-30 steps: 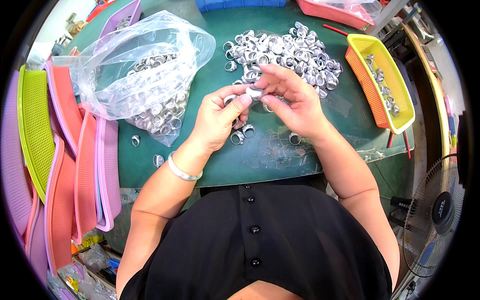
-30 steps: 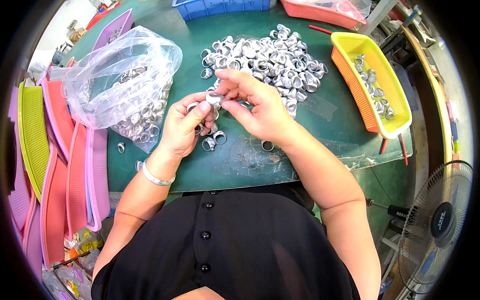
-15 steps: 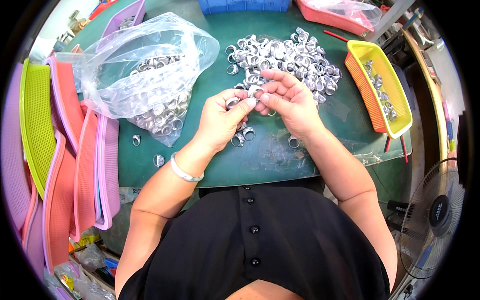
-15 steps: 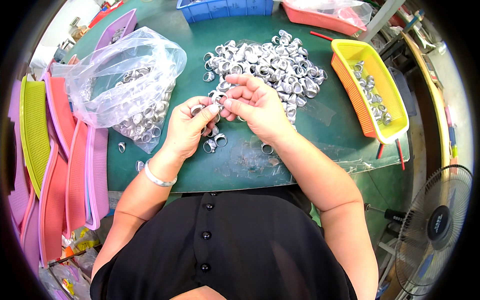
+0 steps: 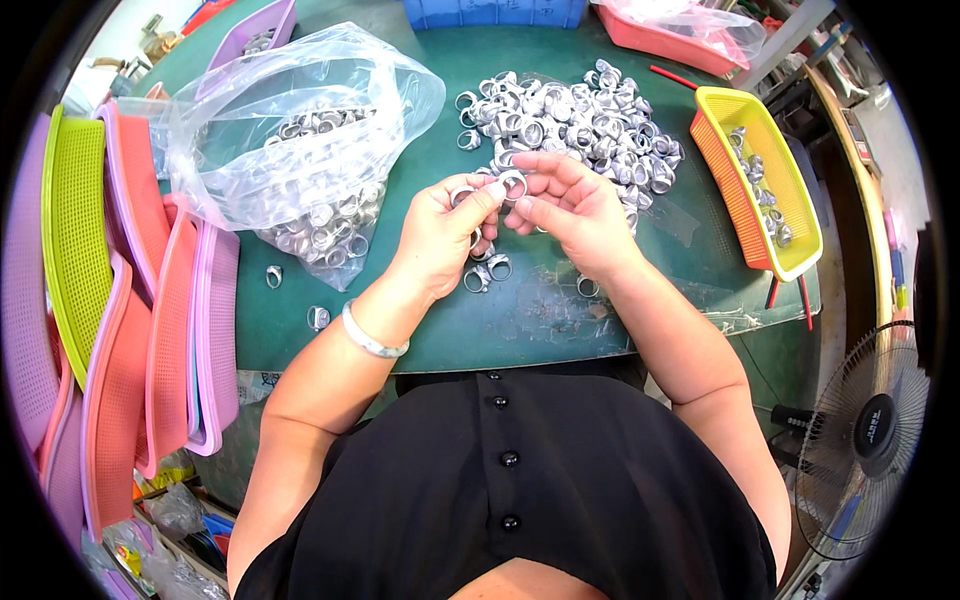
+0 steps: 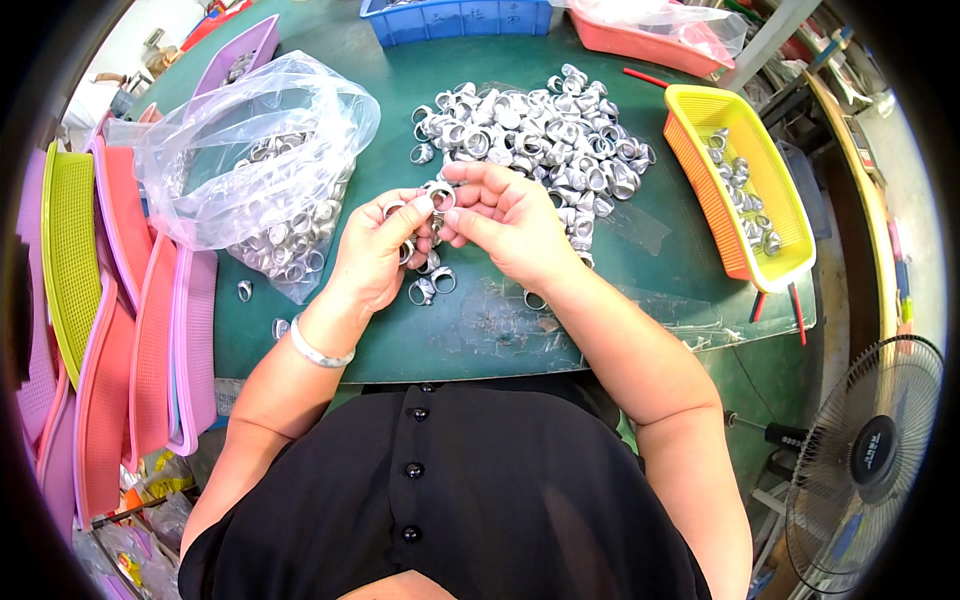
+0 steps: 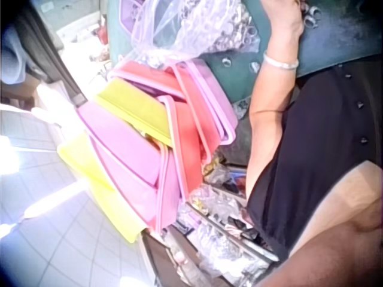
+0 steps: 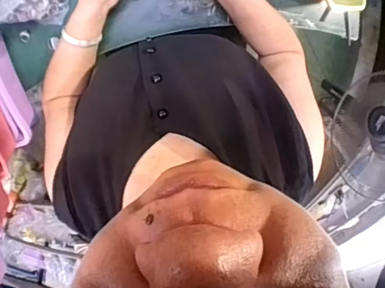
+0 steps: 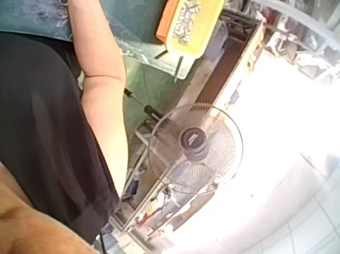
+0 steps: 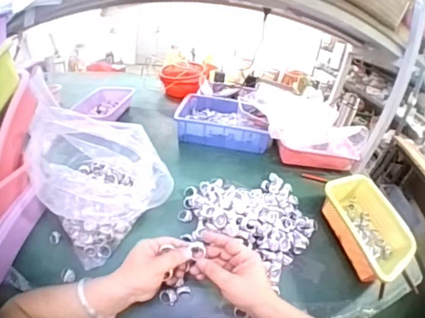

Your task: The person picks up small, silver, ring-shaped metal parts from a pile on a green workbench. They hold the parts with both hands, rotate them to view different angles, and then place them back onto the pile. The person repeats this process of picking up, rotating, and placing down the metal parts throughout the video.

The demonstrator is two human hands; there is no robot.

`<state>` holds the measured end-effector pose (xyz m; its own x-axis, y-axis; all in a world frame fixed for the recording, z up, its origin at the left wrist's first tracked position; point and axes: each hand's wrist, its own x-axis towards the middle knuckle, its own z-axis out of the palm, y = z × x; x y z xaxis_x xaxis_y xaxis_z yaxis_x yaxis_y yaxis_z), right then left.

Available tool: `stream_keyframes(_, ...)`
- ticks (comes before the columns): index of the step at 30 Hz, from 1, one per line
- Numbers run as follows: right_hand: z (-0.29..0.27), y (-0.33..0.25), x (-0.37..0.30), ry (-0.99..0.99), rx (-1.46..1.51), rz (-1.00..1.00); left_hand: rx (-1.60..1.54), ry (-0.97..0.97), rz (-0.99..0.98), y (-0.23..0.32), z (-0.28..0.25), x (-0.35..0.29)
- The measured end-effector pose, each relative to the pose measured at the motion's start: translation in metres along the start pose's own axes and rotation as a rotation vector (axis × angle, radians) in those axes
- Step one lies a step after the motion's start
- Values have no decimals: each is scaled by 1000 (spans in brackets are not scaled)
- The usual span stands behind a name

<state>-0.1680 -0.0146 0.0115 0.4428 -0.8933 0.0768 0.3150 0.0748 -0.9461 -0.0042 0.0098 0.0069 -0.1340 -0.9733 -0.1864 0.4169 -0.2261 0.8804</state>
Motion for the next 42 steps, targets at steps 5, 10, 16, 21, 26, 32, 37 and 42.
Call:
stream_keyframes(5, -1, 7, 0, -42, -68, -45, -2, -26, -22, 0, -3, 0)
stream_keyframes(10, -1, 7, -1, -40, -61, -13, -52, -45, -69, 1, -3, 0)
stream_keyframes(16, -1, 6, 0, -38, -100, -2, -57, -58, -102, 1, -4, 0)
stream_keyframes(21, 0, 6, -2, -13, -156, -4, -68, -77, -115, 0, -5, -1)
stream_keyframes(26, -1, 6, -2, -11, -208, -28, -77, -81, -122, 3, -4, -2)
stream_keyframes(32, -5, 2, -1, -24, -248, -31, -125, -103, -146, 2, -7, -1)
stream_keyframes(37, -8, -3, -1, 1, -295, -18, -170, -107, -199, 5, -7, -1)
stream_keyframes(42, -9, -2, -1, -7, -262, -37, -246, -135, -234, 1, -12, 4)
